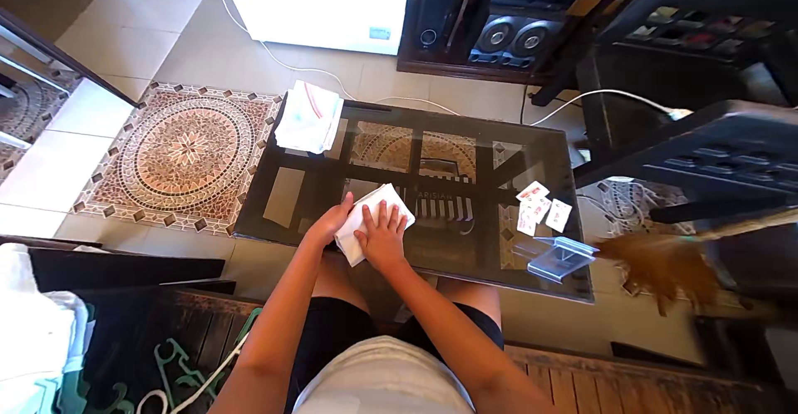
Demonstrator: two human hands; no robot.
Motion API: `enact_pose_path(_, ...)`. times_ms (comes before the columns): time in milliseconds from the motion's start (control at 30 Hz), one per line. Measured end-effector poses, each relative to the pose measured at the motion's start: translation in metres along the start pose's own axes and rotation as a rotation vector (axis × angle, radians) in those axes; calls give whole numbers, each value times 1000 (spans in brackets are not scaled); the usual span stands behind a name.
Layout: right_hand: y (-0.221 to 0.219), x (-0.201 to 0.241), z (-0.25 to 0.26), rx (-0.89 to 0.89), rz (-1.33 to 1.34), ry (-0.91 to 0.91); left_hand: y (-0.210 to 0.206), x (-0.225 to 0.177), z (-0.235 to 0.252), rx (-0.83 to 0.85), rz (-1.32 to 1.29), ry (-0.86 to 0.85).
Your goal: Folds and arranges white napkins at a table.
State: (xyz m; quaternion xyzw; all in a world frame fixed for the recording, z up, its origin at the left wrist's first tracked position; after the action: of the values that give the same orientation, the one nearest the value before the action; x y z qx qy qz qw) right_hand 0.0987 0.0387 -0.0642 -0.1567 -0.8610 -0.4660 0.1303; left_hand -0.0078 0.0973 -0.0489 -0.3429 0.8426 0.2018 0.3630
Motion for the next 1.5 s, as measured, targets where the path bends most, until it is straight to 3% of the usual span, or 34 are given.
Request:
enact_pose_path(100, 9, 12, 0, 71, -50, -4, -7, -32, -53, -338, 522, -42)
enact_pose_path(167, 27, 24, -1, -33, -106, 102, -33, -43, -68, -369, 696, -60)
enact_pose_path(267, 38, 23, 9, -254, -125, 274, -48, -20, -41, -453, 781, -106)
enact_pose_path(333, 34, 4, 31, -179, -152, 220, -38, 9, -9, -541, 832, -186)
enact_pose_path(433, 30, -13, 46, -35, -158, 111, -29, 19, 7, -417, 835, -79)
enact_pose_path(500, 33, -15, 45, -16, -110, 153, -29, 15, 5, -318, 813, -2)
enact_pose_path(533, 37, -18, 42, -68, -27, 208, -28, 12, 2, -288, 789, 20)
enact_pose_path(600, 53, -33, 26, -358, 206, 334, -20, 2, -5, -272, 728, 39)
enact_pose_path(700, 65, -75, -5, -705, 277, 238, -4, -4, -9, -207, 615, 88)
enact_pose_path(867, 53, -118, -21, -823, 247, 115, 1, 6, -1, 26, 540, 124)
enact_pose_path(1033, 51, -118, -20, -816, 257, 43, -16, 0, -21, 13, 525, 41)
enact_pose_path(1100, 51, -119, -20, -832, 257, 68, -16, -6, -28, 95, 481, -7)
enact_pose_path(1200, 51, -120, -22, -837, 290, 93, 8, -30, -30, 95, 491, -151)
enact_pose_path(1333, 53, -119, -20, -826, 283, 77, 71, -97, -36, -131, 630, -282)
enact_pose_path(1500, 49, -117, -18, -762, 222, 61, 166, -138, -8, -395, 438, -622)
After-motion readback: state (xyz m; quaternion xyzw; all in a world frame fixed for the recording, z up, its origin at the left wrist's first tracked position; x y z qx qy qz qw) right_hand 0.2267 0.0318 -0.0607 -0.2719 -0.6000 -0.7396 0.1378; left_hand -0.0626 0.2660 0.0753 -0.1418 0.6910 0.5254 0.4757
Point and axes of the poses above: each hand's wrist, its own z-axis towards the middle knuckle, its own y-axis out of the back of the hand, x = y × z, the point moved 8 cm from there along z, towards the middle knuckle, and after that the axes turned 13 degrees about x, right-handed, at the moved point
